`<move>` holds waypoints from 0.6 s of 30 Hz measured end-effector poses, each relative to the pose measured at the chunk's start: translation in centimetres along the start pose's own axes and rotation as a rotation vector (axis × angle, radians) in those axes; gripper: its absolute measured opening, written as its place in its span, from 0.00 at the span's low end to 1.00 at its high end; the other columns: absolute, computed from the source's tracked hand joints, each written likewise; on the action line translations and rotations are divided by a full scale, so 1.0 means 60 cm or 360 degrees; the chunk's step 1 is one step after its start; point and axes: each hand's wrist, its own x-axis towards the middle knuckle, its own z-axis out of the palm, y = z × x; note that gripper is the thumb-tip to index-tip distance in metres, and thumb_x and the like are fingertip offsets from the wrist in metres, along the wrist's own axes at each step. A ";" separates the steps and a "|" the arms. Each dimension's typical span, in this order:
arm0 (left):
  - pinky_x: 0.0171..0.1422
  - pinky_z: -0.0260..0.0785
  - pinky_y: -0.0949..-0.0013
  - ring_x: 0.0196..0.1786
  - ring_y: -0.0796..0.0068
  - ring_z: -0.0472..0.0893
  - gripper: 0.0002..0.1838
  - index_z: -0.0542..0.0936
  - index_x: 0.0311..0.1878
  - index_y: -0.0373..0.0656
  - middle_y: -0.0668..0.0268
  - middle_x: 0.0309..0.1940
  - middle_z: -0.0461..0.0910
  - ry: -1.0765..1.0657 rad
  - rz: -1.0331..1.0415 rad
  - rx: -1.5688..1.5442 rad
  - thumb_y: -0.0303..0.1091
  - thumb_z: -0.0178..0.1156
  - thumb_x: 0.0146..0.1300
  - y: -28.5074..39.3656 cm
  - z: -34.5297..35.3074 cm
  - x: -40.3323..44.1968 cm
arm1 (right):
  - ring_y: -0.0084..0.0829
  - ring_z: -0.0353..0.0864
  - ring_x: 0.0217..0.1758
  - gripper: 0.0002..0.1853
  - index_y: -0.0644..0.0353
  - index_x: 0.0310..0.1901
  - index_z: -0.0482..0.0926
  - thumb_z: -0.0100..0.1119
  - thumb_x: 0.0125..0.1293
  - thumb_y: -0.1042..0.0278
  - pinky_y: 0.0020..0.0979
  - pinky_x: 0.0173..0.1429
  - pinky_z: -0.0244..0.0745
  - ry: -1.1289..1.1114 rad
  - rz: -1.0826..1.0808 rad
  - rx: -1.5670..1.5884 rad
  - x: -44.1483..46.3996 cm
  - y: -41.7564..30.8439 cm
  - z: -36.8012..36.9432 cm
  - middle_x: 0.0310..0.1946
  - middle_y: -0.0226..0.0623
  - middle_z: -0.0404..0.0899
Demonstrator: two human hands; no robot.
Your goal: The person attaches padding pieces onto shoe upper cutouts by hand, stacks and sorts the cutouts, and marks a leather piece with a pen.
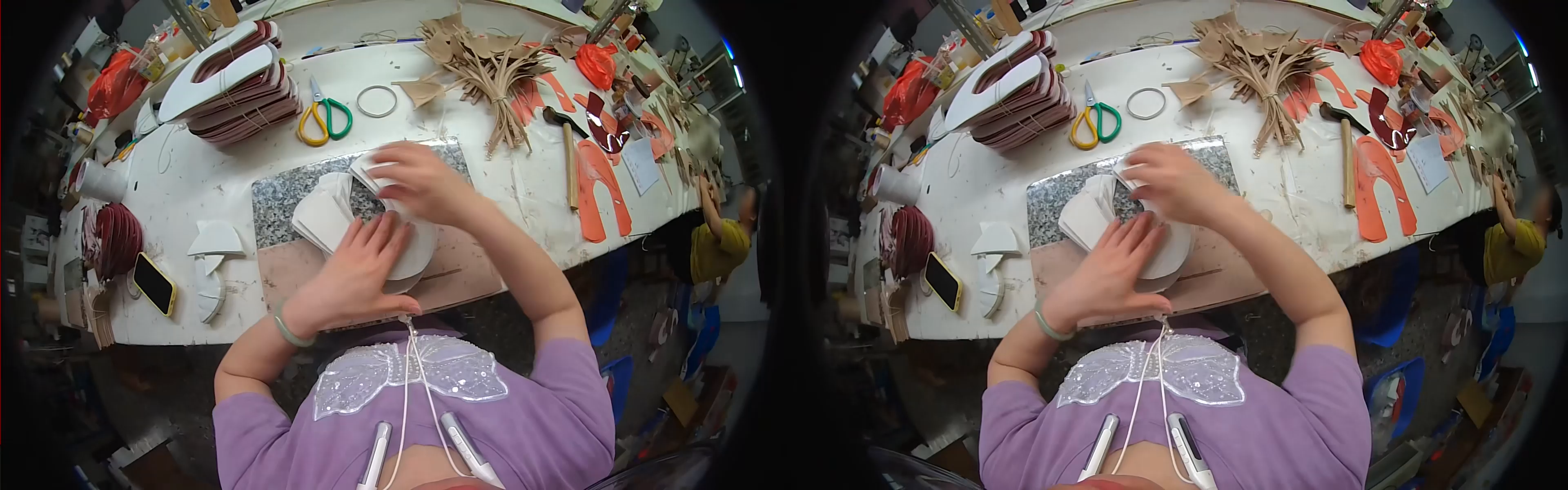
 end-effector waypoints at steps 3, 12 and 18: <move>0.76 0.50 0.51 0.65 0.48 0.67 0.50 0.63 0.70 0.33 0.42 0.68 0.63 -0.0012 -0.0027 0.0111 0.61 0.65 0.53 0.024 0.010 -0.003 | 0.36 0.78 0.52 0.10 0.55 0.36 0.81 0.63 0.50 0.76 0.37 0.57 0.72 -0.0404 -0.0118 -0.0210 0.055 0.041 0.111 0.45 0.32 0.81; 0.76 0.49 0.51 0.66 0.49 0.66 0.50 0.58 0.73 0.31 0.40 0.70 0.59 -0.0002 0.0009 -0.0187 0.57 0.66 0.58 0.008 0.014 -0.013 | 0.34 0.76 0.34 0.04 0.59 0.33 0.83 0.67 0.55 0.78 0.32 0.42 0.74 -0.0175 0.0449 0.0012 -0.005 0.004 -0.136 0.31 0.32 0.79; 0.73 0.58 0.56 0.67 0.52 0.68 0.44 0.57 0.73 0.28 0.41 0.72 0.57 0.0280 -0.0926 -0.2054 0.47 0.65 0.65 -0.014 -0.012 0.038 | 0.31 0.78 0.30 0.14 0.58 0.38 0.87 0.61 0.67 0.55 0.30 0.40 0.74 -0.0332 0.1350 0.0054 -0.124 -0.043 -0.210 0.29 0.32 0.84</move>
